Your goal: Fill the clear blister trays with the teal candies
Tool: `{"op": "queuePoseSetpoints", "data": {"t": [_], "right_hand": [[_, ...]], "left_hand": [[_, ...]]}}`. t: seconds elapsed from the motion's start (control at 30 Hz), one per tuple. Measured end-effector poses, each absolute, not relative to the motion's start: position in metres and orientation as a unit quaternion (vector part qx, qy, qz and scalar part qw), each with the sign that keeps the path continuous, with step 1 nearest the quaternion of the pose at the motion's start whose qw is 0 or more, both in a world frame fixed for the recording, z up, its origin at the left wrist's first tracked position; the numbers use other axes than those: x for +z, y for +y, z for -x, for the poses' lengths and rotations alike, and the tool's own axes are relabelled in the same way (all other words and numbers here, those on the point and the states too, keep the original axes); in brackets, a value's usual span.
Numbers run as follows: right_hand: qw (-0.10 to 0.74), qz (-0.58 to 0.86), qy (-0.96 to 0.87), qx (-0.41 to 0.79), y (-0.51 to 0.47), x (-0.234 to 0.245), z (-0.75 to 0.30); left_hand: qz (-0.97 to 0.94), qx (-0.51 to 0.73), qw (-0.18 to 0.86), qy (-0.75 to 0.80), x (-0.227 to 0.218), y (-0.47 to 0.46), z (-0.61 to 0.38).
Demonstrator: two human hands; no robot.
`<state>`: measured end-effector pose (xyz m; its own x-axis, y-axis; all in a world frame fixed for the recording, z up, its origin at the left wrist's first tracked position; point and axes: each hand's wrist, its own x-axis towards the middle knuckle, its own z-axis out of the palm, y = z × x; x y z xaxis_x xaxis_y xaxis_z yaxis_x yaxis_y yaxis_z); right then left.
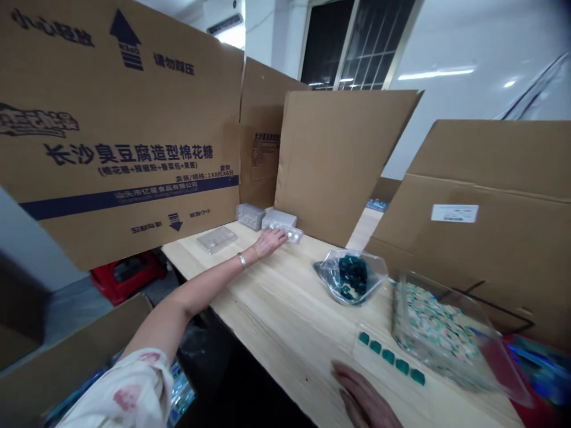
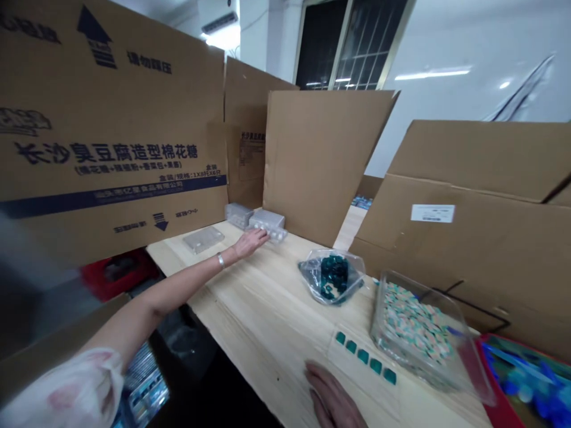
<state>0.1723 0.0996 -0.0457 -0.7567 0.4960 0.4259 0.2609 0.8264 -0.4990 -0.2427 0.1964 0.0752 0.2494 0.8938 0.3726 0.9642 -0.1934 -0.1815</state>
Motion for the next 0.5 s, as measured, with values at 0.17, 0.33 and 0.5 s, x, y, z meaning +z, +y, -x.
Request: {"op": "queuePoseSetpoints", "data": {"t": [0.17, 0.33, 0.5], "right_hand": [[0.435, 0.381, -0.667, 0.469, 0.090, -0.004, -0.124], [0.371, 0.324, -0.464, 0.736, 0.084, 0.039, -0.079], [0.377, 0.258, -0.389, 0.800, 0.069, 0.040, -0.070]], "left_hand": [[0.860, -0.157, 0.248, -0.418, 0.057, 0.082, 0.188], [0.894, -0.217, 0.204, -0.335, 0.058, 0.006, 0.152], [0.728, -0.491, 0.036, -0.476, 0.051, -0.015, 0.138]]}}
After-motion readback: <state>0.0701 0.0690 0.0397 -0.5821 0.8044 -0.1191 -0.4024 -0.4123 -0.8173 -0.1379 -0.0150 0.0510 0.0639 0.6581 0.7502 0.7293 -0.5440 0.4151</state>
